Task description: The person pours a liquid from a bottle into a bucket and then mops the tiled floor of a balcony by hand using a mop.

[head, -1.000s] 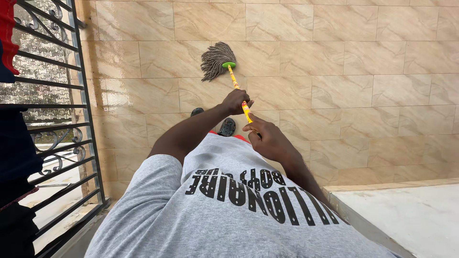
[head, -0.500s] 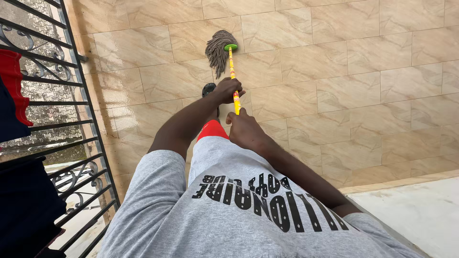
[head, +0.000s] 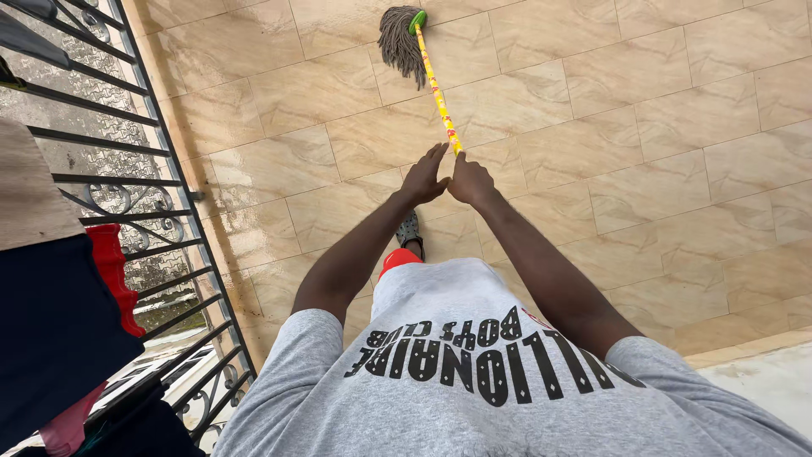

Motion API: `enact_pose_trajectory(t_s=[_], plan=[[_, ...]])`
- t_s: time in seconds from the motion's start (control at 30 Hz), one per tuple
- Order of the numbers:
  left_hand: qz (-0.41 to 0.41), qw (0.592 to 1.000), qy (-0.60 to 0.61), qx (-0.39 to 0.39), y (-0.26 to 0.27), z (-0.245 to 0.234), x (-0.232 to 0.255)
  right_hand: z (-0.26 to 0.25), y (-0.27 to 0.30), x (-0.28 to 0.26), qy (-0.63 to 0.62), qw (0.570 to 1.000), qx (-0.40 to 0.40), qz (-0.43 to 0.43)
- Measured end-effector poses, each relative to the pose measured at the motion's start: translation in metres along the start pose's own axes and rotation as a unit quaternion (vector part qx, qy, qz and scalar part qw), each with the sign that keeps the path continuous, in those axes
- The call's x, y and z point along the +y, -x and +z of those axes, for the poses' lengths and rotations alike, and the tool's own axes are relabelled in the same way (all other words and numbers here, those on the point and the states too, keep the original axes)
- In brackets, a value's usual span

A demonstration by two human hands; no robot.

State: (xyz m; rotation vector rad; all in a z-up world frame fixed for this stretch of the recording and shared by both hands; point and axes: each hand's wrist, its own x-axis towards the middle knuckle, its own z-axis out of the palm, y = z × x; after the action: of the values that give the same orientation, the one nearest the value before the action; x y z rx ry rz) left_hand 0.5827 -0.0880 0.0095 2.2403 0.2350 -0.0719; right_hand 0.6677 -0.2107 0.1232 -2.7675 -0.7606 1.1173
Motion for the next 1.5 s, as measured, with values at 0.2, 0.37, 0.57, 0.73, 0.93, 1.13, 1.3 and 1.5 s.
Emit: enact_pose_trajectory(t_s=[0.2,0.37,0.57,0.73,0.93,1.13,1.3,1.5], plan=[[-0.008,0.998,-0.005,-0.063,-0.036,-0.023,0.012,-0.052,0.031,-0.016,-0.095,0.992,-0.074,0.024],[-0.015,0.998,0.016,-0.066,-0.088,-0.041,0.009,-0.114,0.001,-0.051,-0.236,0.968,-0.067,0.044],[-0.034,0.997,0.012,-0.065,-0.198,-0.085,0.001,-0.19,-0.082,-0.04,-0.252,0.965,-0.066,0.02],[-0.104,0.992,-0.002,-0.074,-0.301,-0.11,-0.008,-0.256,-0.171,-0.037,-0.256,0.964,-0.069,0.016],[-0.107,0.993,0.038,-0.04,-0.413,-0.162,-0.025,-0.349,-0.264,-0.043,-0.29,0.955,-0.056,-0.004],[-0.073,0.993,0.092,0.022,-0.507,-0.203,-0.053,-0.398,-0.36,-0.052,-0.459,0.888,-0.04,0.003],[0.0,0.988,0.138,0.068,-0.589,-0.236,-0.092,-0.441,-0.437,-0.074,-0.517,0.855,-0.04,0.026],[-0.011,0.982,0.16,0.099,-0.702,-0.314,-0.126,-0.528,-0.527,-0.127,-0.577,0.817,0.013,0.01]])
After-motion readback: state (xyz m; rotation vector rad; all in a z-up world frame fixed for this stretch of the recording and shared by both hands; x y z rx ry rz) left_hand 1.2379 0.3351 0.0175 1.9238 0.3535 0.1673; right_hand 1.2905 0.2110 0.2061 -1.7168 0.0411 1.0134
